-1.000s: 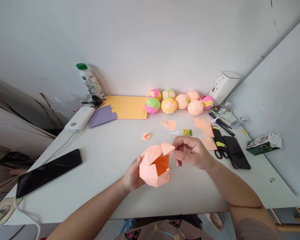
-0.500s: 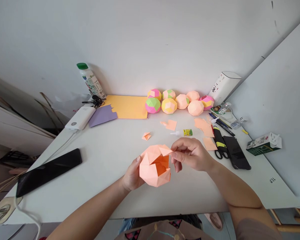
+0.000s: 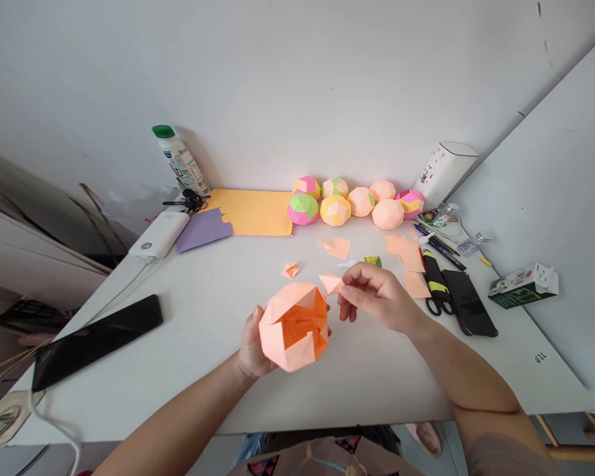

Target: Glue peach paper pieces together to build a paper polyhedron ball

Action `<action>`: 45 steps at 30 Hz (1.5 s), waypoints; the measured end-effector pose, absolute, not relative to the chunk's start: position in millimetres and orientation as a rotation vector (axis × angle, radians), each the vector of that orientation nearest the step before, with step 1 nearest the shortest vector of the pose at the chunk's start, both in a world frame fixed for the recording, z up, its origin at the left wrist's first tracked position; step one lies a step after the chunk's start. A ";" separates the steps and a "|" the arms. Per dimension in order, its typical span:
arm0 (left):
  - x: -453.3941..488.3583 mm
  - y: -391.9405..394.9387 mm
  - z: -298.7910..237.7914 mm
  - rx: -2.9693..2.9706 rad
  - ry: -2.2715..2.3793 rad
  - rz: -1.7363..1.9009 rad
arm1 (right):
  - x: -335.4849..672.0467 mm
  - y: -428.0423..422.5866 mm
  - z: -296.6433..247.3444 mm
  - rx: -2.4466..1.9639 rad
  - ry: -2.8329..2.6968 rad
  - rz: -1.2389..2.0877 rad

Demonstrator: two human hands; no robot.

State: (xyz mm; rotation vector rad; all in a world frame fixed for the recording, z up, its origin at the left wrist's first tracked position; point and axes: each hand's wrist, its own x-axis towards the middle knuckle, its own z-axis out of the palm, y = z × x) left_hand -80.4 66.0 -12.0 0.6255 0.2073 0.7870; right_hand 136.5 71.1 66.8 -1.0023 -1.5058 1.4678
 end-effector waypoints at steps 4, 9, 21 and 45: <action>-86.5 66.6 -11.3 0.632 0.178 0.746 | 134.5 73.9 65.2 -1.085 -1.452 1.488; -86.9 62.4 -7.9 0.594 0.138 0.642 | 132.4 73.3 61.8 -1.169 -1.568 1.461; -85.4 62.5 -2.3 0.684 0.121 0.648 | 131.1 73.3 56.7 -1.296 -1.659 1.401; -88.2 67.0 -8.6 0.629 0.091 0.659 | 132.8 71.7 52.8 -1.219 -1.955 1.174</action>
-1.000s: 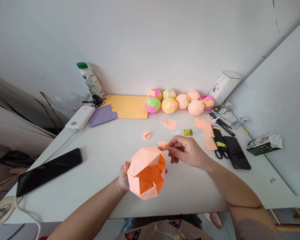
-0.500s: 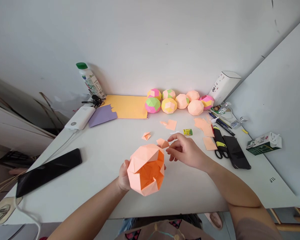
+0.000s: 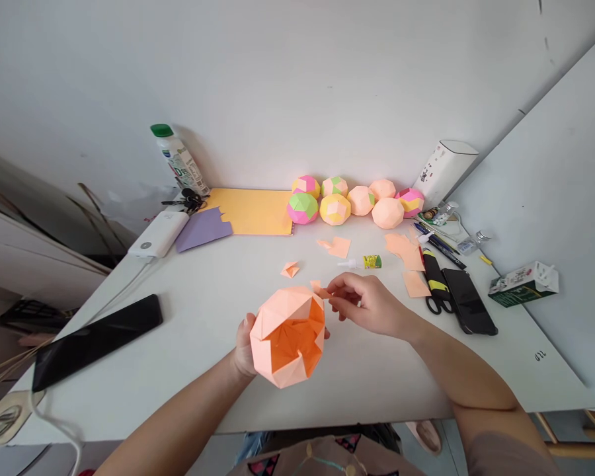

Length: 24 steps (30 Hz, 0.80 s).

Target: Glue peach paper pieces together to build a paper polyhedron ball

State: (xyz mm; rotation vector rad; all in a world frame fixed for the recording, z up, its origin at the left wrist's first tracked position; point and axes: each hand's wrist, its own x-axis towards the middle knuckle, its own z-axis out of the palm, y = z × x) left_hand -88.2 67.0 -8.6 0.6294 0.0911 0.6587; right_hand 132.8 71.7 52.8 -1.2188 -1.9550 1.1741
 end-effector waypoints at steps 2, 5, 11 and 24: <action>-89.6 67.4 -12.4 0.615 0.067 0.639 | 131.7 73.6 48.5 -1.151 -2.048 0.938; -92.5 68.8 -15.3 0.590 0.079 0.629 | 131.6 77.7 43.0 -0.969 -2.165 0.514; -96.9 71.8 -11.5 0.595 0.098 0.630 | 135.4 81.4 41.6 -0.780 -2.304 0.135; -97.1 71.7 -13.8 0.608 0.077 0.616 | 131.6 78.9 44.8 -0.848 -2.219 0.385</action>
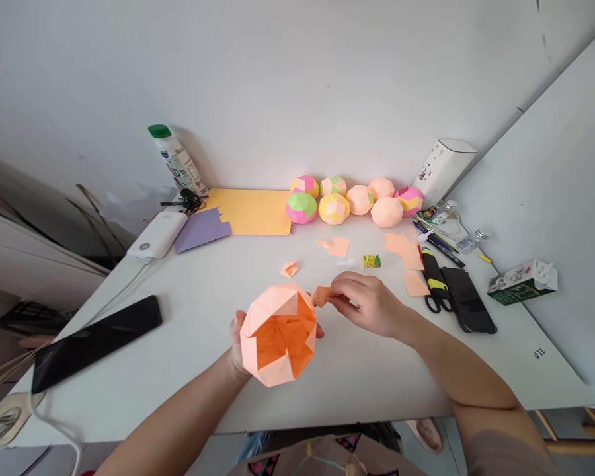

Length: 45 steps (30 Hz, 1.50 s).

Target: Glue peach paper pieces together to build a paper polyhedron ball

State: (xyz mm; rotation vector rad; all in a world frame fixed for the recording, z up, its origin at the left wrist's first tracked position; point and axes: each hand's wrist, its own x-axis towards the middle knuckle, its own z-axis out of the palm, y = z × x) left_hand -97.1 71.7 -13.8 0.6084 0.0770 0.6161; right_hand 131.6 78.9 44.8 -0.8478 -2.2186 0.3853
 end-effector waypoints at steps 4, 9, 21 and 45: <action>-96.4 69.2 -18.3 0.599 0.088 0.616 | 132.2 76.2 47.4 -0.925 -2.204 0.519; -93.6 66.0 -17.6 0.575 0.108 0.619 | 133.4 72.7 48.2 -1.083 -2.153 0.689; -93.9 68.4 -19.1 0.586 0.114 0.615 | 134.5 76.7 48.3 -0.908 -2.280 0.540; -84.4 68.2 -8.9 0.630 0.189 0.725 | 132.3 76.4 59.0 -1.012 -1.876 0.912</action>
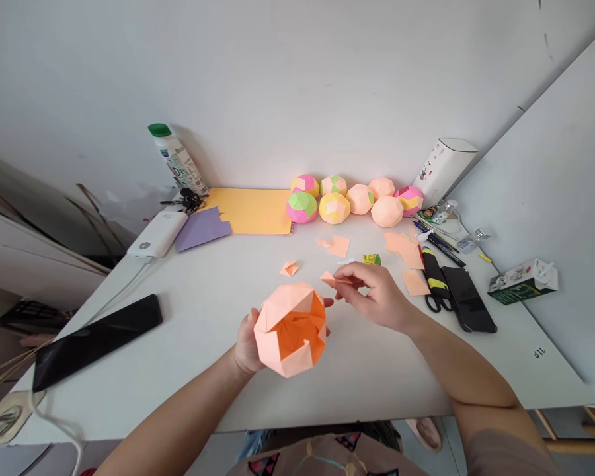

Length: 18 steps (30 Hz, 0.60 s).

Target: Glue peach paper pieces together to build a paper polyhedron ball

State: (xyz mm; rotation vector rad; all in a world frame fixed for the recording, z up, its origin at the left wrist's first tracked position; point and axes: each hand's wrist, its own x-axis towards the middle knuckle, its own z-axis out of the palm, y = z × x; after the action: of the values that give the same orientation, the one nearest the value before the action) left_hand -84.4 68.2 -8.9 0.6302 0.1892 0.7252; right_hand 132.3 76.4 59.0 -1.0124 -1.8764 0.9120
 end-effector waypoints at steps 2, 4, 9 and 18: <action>-82.9 68.6 -8.7 0.669 0.212 0.759 | 133.7 76.4 60.7 -1.017 -1.792 0.884; -81.9 68.9 -9.8 0.713 0.245 0.774 | 134.8 75.2 62.0 -0.996 -1.726 0.842; -81.8 68.4 -15.2 0.757 0.335 0.777 | 133.2 67.0 64.9 -0.847 -1.679 0.953; -81.5 68.5 -16.9 0.746 0.301 0.794 | 126.6 61.0 57.6 -0.710 -1.649 1.414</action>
State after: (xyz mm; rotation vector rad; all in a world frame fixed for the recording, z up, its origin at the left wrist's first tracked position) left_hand -81.5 68.5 -16.9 0.7461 0.3007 0.7940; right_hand 126.6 61.0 57.6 -0.7101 -1.6489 1.4136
